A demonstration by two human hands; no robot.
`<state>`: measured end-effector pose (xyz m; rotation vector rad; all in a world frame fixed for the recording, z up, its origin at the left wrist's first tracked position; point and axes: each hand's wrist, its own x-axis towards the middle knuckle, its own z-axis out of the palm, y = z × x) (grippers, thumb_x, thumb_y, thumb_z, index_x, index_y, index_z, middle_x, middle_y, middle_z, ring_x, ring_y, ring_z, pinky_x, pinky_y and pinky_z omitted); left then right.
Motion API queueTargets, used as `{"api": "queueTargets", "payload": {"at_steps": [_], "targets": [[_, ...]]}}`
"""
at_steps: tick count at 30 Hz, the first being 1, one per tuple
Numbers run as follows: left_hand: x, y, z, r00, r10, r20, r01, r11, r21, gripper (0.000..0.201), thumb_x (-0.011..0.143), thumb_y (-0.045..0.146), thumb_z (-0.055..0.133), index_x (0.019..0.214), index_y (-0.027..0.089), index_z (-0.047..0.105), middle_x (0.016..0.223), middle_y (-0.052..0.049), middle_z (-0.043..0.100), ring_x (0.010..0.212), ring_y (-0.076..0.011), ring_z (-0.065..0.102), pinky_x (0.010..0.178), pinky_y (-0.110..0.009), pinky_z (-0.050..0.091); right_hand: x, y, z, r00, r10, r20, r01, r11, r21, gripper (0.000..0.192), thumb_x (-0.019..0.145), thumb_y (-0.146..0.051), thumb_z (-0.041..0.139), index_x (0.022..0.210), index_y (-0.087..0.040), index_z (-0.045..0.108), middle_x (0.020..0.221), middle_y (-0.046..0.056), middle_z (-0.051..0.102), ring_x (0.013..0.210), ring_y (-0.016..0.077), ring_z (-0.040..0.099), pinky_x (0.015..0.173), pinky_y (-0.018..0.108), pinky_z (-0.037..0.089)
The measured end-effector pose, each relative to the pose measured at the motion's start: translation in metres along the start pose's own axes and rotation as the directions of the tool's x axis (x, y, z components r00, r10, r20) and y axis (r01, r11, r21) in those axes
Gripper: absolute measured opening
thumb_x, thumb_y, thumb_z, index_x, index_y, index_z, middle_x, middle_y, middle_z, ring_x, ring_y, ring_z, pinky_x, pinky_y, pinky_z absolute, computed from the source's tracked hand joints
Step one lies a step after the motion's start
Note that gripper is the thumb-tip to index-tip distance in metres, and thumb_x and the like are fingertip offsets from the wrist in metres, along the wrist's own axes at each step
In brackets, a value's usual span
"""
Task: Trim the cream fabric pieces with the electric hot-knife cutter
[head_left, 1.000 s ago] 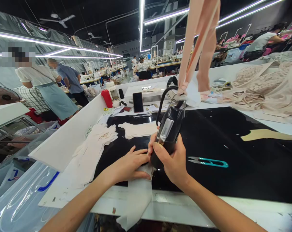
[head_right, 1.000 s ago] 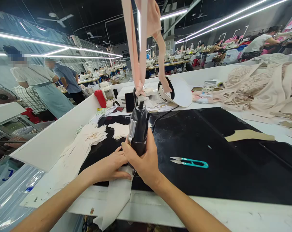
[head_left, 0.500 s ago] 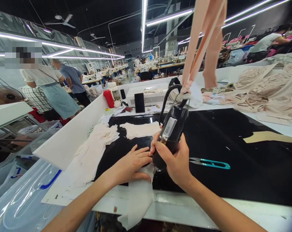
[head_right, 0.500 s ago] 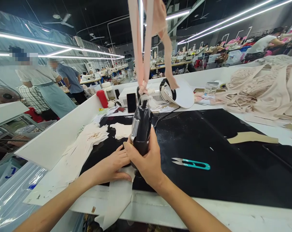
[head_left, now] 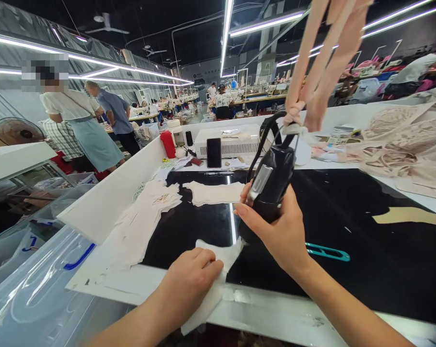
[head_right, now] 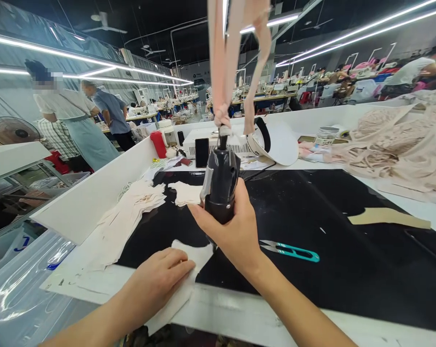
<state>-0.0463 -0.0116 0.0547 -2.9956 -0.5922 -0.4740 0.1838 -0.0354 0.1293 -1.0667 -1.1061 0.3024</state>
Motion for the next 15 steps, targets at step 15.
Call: {"api": "queueTargets", "payload": {"at_steps": [15], "targets": [[0.01, -0.055, -0.005, 0.996, 0.087, 0.031, -0.08, 0.98, -0.183, 0.046, 0.105, -0.003, 0.046, 0.135, 0.02, 0.072, 0.137, -0.009, 0.079, 0.129, -0.0226, 0.075, 0.112, -0.037, 0.062, -0.016, 0.012, 0.008, 1.0, 0.005, 0.02, -0.012, 0.933, 0.361, 0.035, 0.091, -0.029, 0.092, 0.107, -0.031, 0.062, 0.086, -0.005, 0.073, 0.063, 0.0174, 0.069, 0.055, 0.032, 0.063]]}}
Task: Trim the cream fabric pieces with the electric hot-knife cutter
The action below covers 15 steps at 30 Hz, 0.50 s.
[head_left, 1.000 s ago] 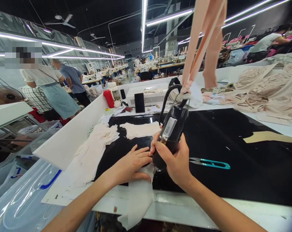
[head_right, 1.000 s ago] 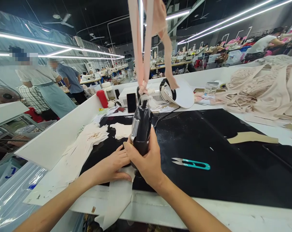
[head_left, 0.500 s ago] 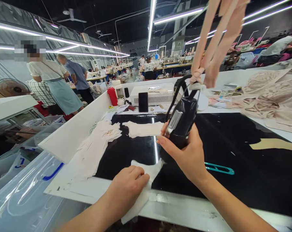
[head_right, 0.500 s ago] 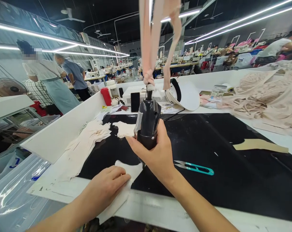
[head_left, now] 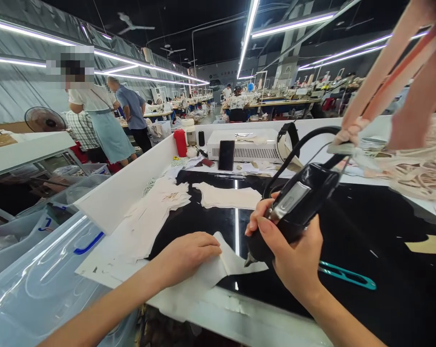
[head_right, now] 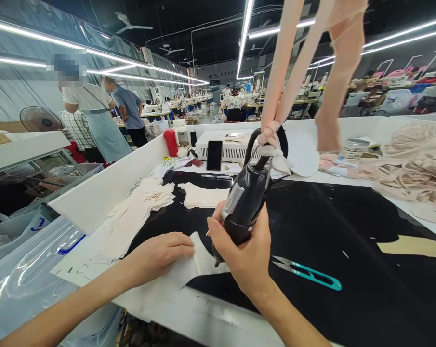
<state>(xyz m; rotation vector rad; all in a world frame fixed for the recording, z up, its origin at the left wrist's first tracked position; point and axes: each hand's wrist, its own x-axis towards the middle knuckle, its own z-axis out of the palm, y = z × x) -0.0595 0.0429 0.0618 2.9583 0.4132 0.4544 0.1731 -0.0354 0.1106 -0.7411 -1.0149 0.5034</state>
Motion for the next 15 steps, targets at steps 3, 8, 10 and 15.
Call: {"api": "queueTargets", "payload": {"at_steps": [3, 8, 10, 15], "targets": [[0.009, 0.003, 0.005, 0.989, -0.136, -0.051, 0.136, 0.991, 0.005, 0.041, 0.108, 0.0, 0.047, 0.135, 0.019, 0.072, 0.135, -0.008, 0.078, 0.126, -0.0217, 0.075, 0.109, -0.035, 0.064, 0.0, 0.004, -0.002, 1.0, -0.01, -0.005, 0.01, 1.0, -0.006, 0.034, 0.091, -0.027, 0.092, 0.107, -0.03, 0.062, 0.088, -0.005, 0.073, 0.064, 0.0169, 0.07, 0.057, 0.032, 0.063], [0.024, 0.004, 0.021, 0.979, -0.189, -0.077, 0.191, 0.981, 0.018, 0.036, 0.108, 0.0, 0.051, 0.134, 0.014, 0.072, 0.137, -0.012, 0.076, 0.125, -0.0235, 0.075, 0.111, -0.037, 0.064, 0.0, 0.008, -0.007, 1.0, 0.005, -0.03, -0.006, 0.999, -0.032, 0.033, 0.091, -0.024, 0.09, 0.107, -0.029, 0.062, 0.087, -0.005, 0.073, 0.065, 0.0163, 0.07, 0.058, 0.03, 0.063], [0.026, 0.003, 0.026, 0.98, -0.188, -0.067, 0.19, 0.981, 0.026, 0.033, 0.109, 0.001, 0.053, 0.133, 0.014, 0.072, 0.131, -0.011, 0.077, 0.122, -0.0243, 0.075, 0.108, -0.038, 0.065, -0.002, 0.007, -0.009, 0.999, 0.002, -0.032, -0.003, 0.999, -0.041, 0.033, 0.091, -0.025, 0.091, 0.106, -0.029, 0.062, 0.087, -0.004, 0.073, 0.065, 0.0164, 0.07, 0.058, 0.03, 0.063], [0.023, 0.004, 0.03, 0.984, -0.173, -0.046, 0.175, 0.984, 0.037, 0.028, 0.111, 0.004, 0.054, 0.128, 0.015, 0.073, 0.129, -0.01, 0.078, 0.122, -0.0254, 0.075, 0.108, -0.038, 0.065, -0.009, 0.001, -0.014, 0.999, 0.026, -0.037, -0.027, 0.999, -0.029, 0.035, 0.091, -0.032, 0.093, 0.111, -0.03, 0.065, 0.087, -0.002, 0.072, 0.065, 0.0175, 0.07, 0.058, 0.032, 0.066]]}}
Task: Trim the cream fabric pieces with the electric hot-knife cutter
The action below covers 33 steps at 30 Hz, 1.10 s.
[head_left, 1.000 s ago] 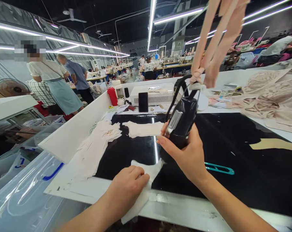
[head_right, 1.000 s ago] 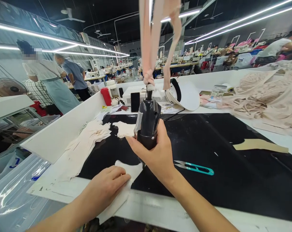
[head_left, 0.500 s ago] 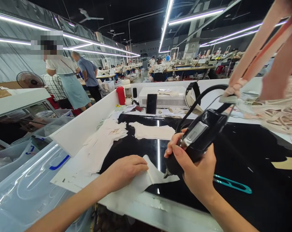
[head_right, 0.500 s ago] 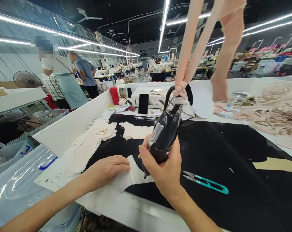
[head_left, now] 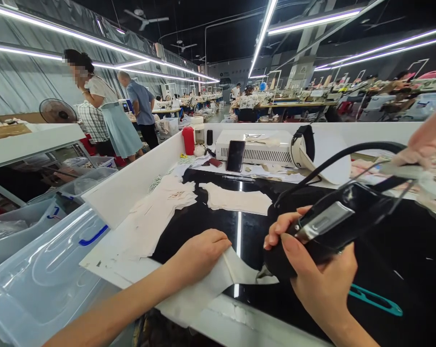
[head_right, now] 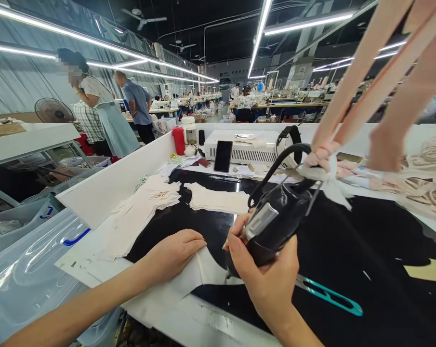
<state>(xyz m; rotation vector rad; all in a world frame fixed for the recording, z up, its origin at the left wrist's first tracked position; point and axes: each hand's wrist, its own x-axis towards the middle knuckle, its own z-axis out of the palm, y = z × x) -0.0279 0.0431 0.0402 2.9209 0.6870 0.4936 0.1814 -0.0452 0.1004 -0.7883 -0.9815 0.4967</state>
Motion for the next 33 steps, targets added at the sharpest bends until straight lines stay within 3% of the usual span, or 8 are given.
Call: {"api": "queueTargets", "payload": {"at_steps": [9, 20, 26, 33], "targets": [[-0.013, -0.001, 0.001, 0.997, 0.071, -0.04, -0.07, 0.996, 0.048, 0.032, 0.114, 0.007, 0.051, 0.139, 0.015, 0.068, 0.141, -0.011, 0.076, 0.133, -0.0221, 0.073, 0.114, -0.033, 0.063, -0.002, -0.006, -0.002, 1.0, 0.006, 0.0, -0.006, 1.0, 0.003, 0.041, 0.089, -0.042, 0.098, 0.113, -0.03, 0.066, 0.084, -0.001, 0.071, 0.064, 0.0193, 0.069, 0.056, 0.033, 0.065], [-0.014, 0.006, -0.005, 0.996, 0.076, -0.051, -0.075, 0.997, 0.021, 0.03, 0.114, 0.006, 0.049, 0.134, 0.014, 0.069, 0.136, -0.013, 0.077, 0.125, -0.0235, 0.076, 0.106, -0.035, 0.067, 0.002, -0.011, -0.006, 0.999, 0.037, 0.03, -0.037, 0.999, 0.001, 0.036, 0.088, -0.039, 0.099, 0.109, -0.029, 0.071, 0.079, -0.001, 0.071, 0.063, 0.0195, 0.07, 0.057, 0.034, 0.068], [-0.014, 0.005, 0.0, 0.996, 0.058, -0.068, -0.06, 0.998, -0.031, 0.031, 0.111, 0.004, 0.052, 0.134, 0.014, 0.07, 0.137, -0.014, 0.077, 0.127, -0.024, 0.076, 0.11, -0.036, 0.068, 0.013, -0.005, 0.007, 1.0, 0.017, -0.015, -0.016, 0.999, 0.051, 0.039, 0.086, -0.035, 0.099, 0.112, -0.029, 0.071, 0.079, -0.002, 0.07, 0.063, 0.0192, 0.067, 0.056, 0.034, 0.066], [-0.015, 0.008, 0.002, 0.994, 0.067, -0.088, -0.07, 0.997, -0.036, 0.027, 0.112, 0.006, 0.053, 0.132, 0.014, 0.07, 0.137, -0.015, 0.077, 0.127, -0.0251, 0.077, 0.109, -0.035, 0.067, 0.027, 0.021, 0.031, 1.0, 0.006, -0.014, -0.004, 0.994, 0.113, 0.043, 0.089, -0.035, 0.096, 0.117, -0.03, 0.065, 0.086, -0.004, 0.07, 0.065, 0.0171, 0.068, 0.058, 0.032, 0.064]]}}
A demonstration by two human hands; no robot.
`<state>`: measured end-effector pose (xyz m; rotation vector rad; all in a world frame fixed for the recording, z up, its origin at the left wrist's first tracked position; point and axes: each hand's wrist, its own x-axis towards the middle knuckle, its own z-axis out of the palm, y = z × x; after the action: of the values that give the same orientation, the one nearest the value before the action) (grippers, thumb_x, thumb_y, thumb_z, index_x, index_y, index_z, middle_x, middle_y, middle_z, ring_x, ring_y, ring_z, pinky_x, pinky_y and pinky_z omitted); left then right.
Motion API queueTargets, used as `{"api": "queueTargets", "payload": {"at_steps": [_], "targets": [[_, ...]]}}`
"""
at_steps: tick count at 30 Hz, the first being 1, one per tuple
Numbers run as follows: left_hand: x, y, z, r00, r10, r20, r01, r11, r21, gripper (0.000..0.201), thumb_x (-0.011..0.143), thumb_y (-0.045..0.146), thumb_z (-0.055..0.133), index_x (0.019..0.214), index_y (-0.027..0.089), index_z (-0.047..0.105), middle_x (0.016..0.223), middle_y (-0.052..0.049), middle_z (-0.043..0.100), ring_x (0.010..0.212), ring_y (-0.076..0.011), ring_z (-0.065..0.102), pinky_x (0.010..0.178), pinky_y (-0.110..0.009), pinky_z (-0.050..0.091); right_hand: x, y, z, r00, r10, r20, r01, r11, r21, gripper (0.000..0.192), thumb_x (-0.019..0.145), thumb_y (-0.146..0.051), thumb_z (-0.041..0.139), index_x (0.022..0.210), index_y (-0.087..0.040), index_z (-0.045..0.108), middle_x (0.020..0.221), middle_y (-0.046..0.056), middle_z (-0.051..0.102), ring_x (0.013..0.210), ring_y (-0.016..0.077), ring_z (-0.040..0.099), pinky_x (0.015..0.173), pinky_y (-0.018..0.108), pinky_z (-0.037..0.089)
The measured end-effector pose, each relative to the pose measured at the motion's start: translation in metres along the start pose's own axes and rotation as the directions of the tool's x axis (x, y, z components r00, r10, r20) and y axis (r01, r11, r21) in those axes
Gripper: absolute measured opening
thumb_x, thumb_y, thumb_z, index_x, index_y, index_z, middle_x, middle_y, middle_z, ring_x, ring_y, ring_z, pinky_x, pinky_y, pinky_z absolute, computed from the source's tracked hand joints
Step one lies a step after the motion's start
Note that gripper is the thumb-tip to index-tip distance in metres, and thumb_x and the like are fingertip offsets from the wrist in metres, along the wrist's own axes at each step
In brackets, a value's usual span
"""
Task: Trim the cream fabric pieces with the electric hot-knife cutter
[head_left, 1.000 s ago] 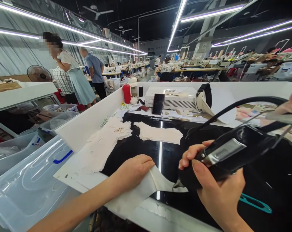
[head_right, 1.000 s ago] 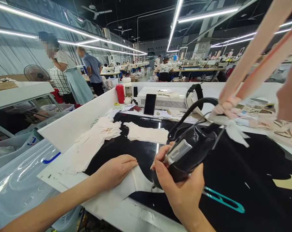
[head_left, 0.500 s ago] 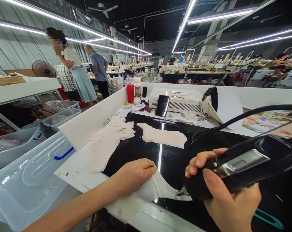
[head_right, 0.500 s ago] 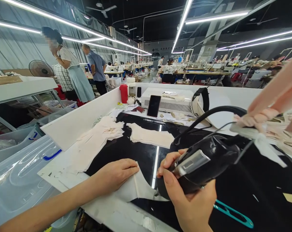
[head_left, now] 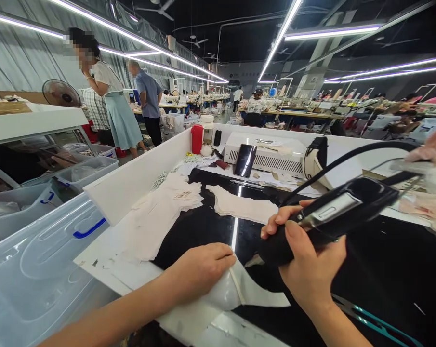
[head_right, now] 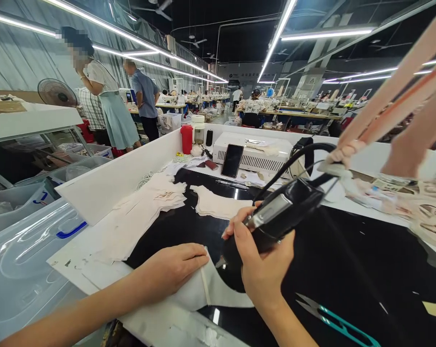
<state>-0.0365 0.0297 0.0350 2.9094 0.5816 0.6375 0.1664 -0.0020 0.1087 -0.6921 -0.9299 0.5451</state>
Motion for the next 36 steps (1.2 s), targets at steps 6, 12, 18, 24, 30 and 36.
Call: {"api": "queueTargets", "payload": {"at_steps": [6, 12, 18, 24, 30, 36], "targets": [[-0.002, 0.001, 0.002, 1.0, -0.002, -0.002, 0.002, 0.999, -0.035, 0.031, 0.11, 0.003, 0.054, 0.135, 0.013, 0.068, 0.139, -0.014, 0.076, 0.132, -0.026, 0.075, 0.115, -0.037, 0.065, 0.006, 0.019, 0.008, 0.999, -0.014, 0.037, 0.014, 1.0, -0.009, 0.043, 0.092, -0.039, 0.095, 0.118, -0.031, 0.062, 0.087, -0.007, 0.071, 0.063, 0.0147, 0.069, 0.062, 0.032, 0.062], [-0.004, 0.001, 0.002, 1.0, 0.004, -0.021, -0.004, 1.0, -0.014, 0.032, 0.11, 0.003, 0.055, 0.138, 0.012, 0.068, 0.139, -0.014, 0.076, 0.131, -0.026, 0.075, 0.114, -0.036, 0.065, 0.007, 0.023, 0.008, 0.999, -0.02, 0.042, 0.021, 0.999, -0.026, 0.042, 0.093, -0.042, 0.094, 0.116, -0.031, 0.061, 0.088, -0.007, 0.071, 0.061, 0.0145, 0.069, 0.06, 0.031, 0.061], [-0.004, 0.002, 0.001, 0.998, 0.035, -0.059, -0.034, 0.999, 0.015, 0.032, 0.11, 0.001, 0.053, 0.137, 0.01, 0.067, 0.136, -0.014, 0.076, 0.126, -0.0259, 0.076, 0.109, -0.036, 0.068, 0.007, 0.025, 0.009, 0.998, -0.039, 0.042, 0.04, 0.999, -0.013, 0.042, 0.093, -0.041, 0.095, 0.115, -0.031, 0.061, 0.087, -0.008, 0.072, 0.061, 0.0136, 0.069, 0.061, 0.03, 0.062], [-0.003, 0.003, 0.001, 0.995, 0.051, -0.088, -0.049, 0.998, 0.027, 0.03, 0.111, 0.002, 0.052, 0.135, 0.009, 0.069, 0.133, -0.014, 0.077, 0.124, -0.0266, 0.077, 0.107, -0.037, 0.069, 0.005, 0.027, 0.009, 0.998, -0.037, 0.051, 0.036, 0.999, 0.01, 0.038, 0.094, -0.036, 0.093, 0.116, -0.031, 0.063, 0.089, -0.007, 0.072, 0.066, 0.0137, 0.069, 0.061, 0.029, 0.062], [-0.002, 0.003, -0.001, 0.994, 0.054, -0.098, -0.05, 0.998, 0.036, 0.029, 0.109, 0.002, 0.054, 0.132, 0.008, 0.07, 0.131, -0.014, 0.078, 0.122, -0.0272, 0.078, 0.105, -0.038, 0.07, 0.004, 0.027, 0.008, 0.997, -0.045, 0.059, 0.046, 0.999, -0.015, 0.033, 0.098, -0.03, 0.087, 0.119, -0.032, 0.062, 0.088, -0.007, 0.072, 0.066, 0.014, 0.069, 0.061, 0.029, 0.062], [-0.002, 0.002, -0.001, 0.994, 0.051, -0.102, -0.046, 0.998, 0.051, 0.027, 0.11, 0.005, 0.058, 0.133, 0.011, 0.071, 0.133, -0.014, 0.078, 0.12, -0.0275, 0.08, 0.102, -0.038, 0.071, 0.005, 0.021, 0.005, 0.999, -0.043, 0.025, 0.044, 0.999, -0.012, 0.039, 0.093, -0.034, 0.093, 0.117, -0.03, 0.062, 0.086, -0.007, 0.072, 0.061, 0.0138, 0.069, 0.06, 0.03, 0.063]]}}
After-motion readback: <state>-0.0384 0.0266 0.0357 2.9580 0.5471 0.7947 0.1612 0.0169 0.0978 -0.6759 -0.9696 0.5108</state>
